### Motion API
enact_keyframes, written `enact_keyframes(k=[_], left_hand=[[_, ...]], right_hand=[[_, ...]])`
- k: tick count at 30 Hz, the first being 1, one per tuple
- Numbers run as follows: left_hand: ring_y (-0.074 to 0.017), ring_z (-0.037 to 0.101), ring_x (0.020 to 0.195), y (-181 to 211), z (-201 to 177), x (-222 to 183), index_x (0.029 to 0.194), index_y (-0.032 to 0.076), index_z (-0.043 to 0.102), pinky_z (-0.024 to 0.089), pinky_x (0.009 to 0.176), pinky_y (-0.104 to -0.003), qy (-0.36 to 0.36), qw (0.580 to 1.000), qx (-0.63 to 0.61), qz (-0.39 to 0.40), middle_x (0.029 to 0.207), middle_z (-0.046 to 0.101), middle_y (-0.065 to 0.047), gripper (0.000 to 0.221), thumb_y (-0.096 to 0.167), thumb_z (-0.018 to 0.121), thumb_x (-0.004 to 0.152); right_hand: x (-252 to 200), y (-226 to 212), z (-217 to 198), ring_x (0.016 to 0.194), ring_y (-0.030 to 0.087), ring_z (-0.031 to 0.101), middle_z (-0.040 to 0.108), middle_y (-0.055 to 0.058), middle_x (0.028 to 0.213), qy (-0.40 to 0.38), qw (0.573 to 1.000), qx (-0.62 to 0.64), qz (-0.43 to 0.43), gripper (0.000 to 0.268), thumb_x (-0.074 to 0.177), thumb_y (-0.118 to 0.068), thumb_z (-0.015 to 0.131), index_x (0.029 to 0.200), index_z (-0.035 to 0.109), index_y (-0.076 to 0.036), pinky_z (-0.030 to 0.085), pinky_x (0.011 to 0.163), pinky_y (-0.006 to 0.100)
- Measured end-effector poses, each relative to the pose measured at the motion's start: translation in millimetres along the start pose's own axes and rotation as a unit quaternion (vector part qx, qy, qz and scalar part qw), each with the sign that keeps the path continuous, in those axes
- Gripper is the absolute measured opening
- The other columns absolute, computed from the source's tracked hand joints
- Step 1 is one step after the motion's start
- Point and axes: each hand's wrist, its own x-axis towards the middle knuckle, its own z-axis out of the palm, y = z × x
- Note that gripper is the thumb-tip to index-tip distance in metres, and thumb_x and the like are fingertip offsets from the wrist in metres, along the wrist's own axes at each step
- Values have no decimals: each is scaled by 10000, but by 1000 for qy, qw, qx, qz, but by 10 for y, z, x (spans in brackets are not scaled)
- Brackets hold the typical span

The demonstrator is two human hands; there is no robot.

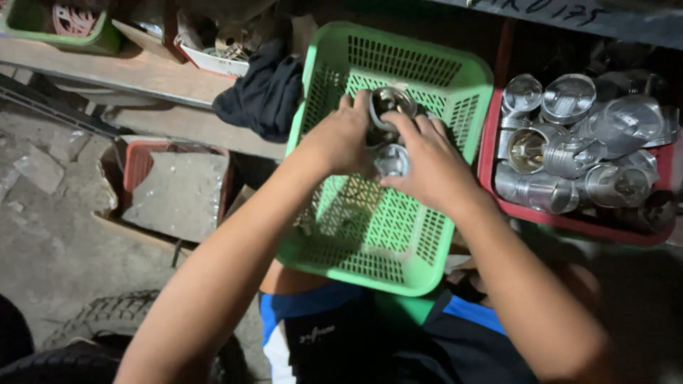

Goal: Sorting through engine pistons in baskets and cleaning one with a cloth

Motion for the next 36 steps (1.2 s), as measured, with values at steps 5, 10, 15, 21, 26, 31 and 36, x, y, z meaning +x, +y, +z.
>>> enact_keyframes(k=[5, 10, 15, 21, 26, 31, 36], left_hand=[[-669, 538, 1197, -99, 143, -1, 1470, -68, 206, 484, 1025, -679, 49, 999, -6, 15, 1371, 453, -420, 1175, 232, 978, 636], [-655, 474, 1284, -7, 136, -115, 1522, -70, 151, 451, 1078, -669, 89, 995, -37, 24, 1412, 432, -428, 1309, 231, 1023, 592], [-614, 494, 1290, 40, 109, -134, 1529, -102, 175, 444, 1093, -649, 93, 995, -10, 39, 1387, 494, -412, 1210, 159, 985, 669], [-549, 543, 1253, -126, 261, -17, 1504, -52, 206, 496, 1049, -608, 138, 988, -21, 70, 1341, 562, -357, 1174, 140, 977, 639], [-478, 608, 1087, -196, 396, 115, 1409, 2, 315, 532, 924, -535, 236, 967, -30, 91, 1149, 662, -279, 963, 89, 887, 639], [-468, 655, 867, -188, 350, 101, 1382, 3, 375, 572, 756, -504, 277, 956, -26, 96, 969, 680, -258, 927, 82, 835, 581], [-476, 669, 843, -199, 282, 190, 1386, -11, 386, 579, 753, -505, 237, 969, 1, 67, 973, 667, -274, 947, 140, 883, 595]], right_hand=[[54, 81, 157, 1134, 488, 555, 543, 209, 1200, 39, 999, 1, -15, 953, 663, -201, 903, 1486, 423, -200, 471, 992, 580], [71, 91, 163, 1145, 594, 564, 401, 248, 1356, 38, 998, 58, 3, 999, 666, -65, 851, 1517, 366, -261, 529, 985, 623], [132, 163, 148, 1040, 591, 641, 347, 199, 1394, 46, 997, 51, 26, 898, 708, -33, 834, 1459, 407, -278, 571, 967, 602], [172, 152, 141, 1014, 625, 647, 259, 213, 1484, 63, 997, 35, 37, 902, 647, -63, 884, 1406, 436, -255, 568, 973, 637], [202, 175, 187, 1041, 593, 630, 281, 231, 1483, 96, 995, 28, 23, 885, 586, -40, 878, 1357, 477, -209, 553, 937, 628], [241, 215, 230, 1115, 545, 589, 313, 253, 1467, 134, 991, 24, 3, 873, 526, -23, 870, 1315, 521, -161, 534, 933, 597], [291, 200, 186, 1046, 567, 616, 329, 278, 1461, 145, 989, 43, -1, 837, 547, -13, 863, 1298, 516, -139, 533, 893, 625]])
